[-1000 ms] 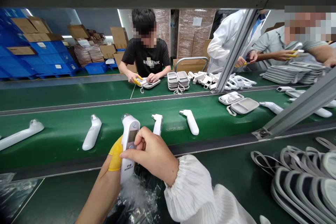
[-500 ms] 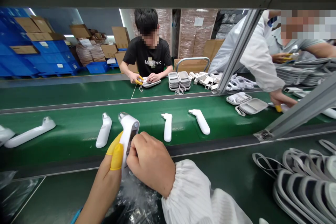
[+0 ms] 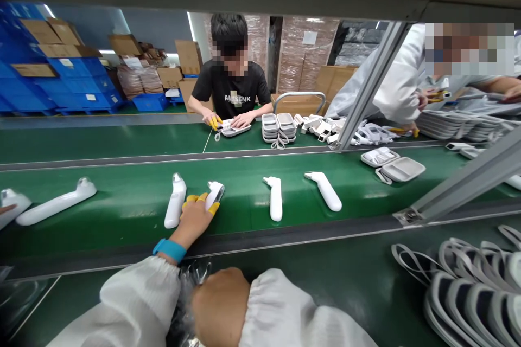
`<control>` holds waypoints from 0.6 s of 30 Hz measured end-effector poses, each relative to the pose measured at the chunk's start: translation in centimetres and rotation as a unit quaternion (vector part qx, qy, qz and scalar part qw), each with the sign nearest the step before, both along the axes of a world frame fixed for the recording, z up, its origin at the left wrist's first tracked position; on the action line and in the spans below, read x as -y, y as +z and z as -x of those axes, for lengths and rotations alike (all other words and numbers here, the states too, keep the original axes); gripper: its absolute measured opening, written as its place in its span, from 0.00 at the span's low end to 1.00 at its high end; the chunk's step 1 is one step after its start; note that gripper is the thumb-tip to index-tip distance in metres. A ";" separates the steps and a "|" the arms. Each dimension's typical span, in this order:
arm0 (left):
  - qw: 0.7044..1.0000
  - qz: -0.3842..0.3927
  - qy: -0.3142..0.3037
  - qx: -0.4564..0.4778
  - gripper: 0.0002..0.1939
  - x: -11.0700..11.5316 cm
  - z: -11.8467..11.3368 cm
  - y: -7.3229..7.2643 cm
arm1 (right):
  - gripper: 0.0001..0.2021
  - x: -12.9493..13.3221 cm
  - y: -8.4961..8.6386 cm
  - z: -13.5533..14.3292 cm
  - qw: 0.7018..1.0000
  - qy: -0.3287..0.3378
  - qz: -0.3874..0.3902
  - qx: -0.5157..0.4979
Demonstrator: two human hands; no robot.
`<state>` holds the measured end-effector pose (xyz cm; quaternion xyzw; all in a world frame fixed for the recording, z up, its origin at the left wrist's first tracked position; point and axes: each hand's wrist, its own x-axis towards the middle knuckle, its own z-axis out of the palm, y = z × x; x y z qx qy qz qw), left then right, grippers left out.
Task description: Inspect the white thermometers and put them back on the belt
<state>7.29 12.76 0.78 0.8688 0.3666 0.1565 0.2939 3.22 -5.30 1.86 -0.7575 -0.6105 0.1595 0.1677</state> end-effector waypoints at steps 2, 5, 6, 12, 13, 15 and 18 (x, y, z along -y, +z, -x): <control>0.999 -0.023 0.038 0.006 0.34 -0.8 0.4 0.5 | 0.07 0.3 1.5 -1.1 0.997 0.047 0.052 0.032; 0.996 -0.002 0.093 0.008 0.38 -3.3 1.4 1.7 | 0.09 0.7 3.9 -3.2 0.999 0.040 0.032 0.001; 0.995 0.024 0.094 0.008 0.37 -4.0 1.7 2.1 | 0.08 0.8 4.5 -3.7 1.000 0.013 0.003 -0.026; 0.969 0.198 -0.045 0.142 0.26 0.1 4.9 5.0 | 0.07 0.6 5.8 -5.1 0.912 -0.159 -0.269 -0.266; 0.953 0.238 -0.056 0.182 0.27 2.0 5.7 5.5 | 0.08 0.6 6.0 -5.1 0.890 -0.166 -0.292 -0.308; 0.888 0.370 -0.048 0.267 0.28 5.6 7.1 6.4 | 0.06 0.7 6.3 -5.1 0.854 -0.167 -0.304 -0.388; 0.843 0.449 -0.012 0.297 0.30 9.3 8.6 7.2 | 0.04 0.9 6.7 -4.9 0.811 -0.167 -0.290 -0.479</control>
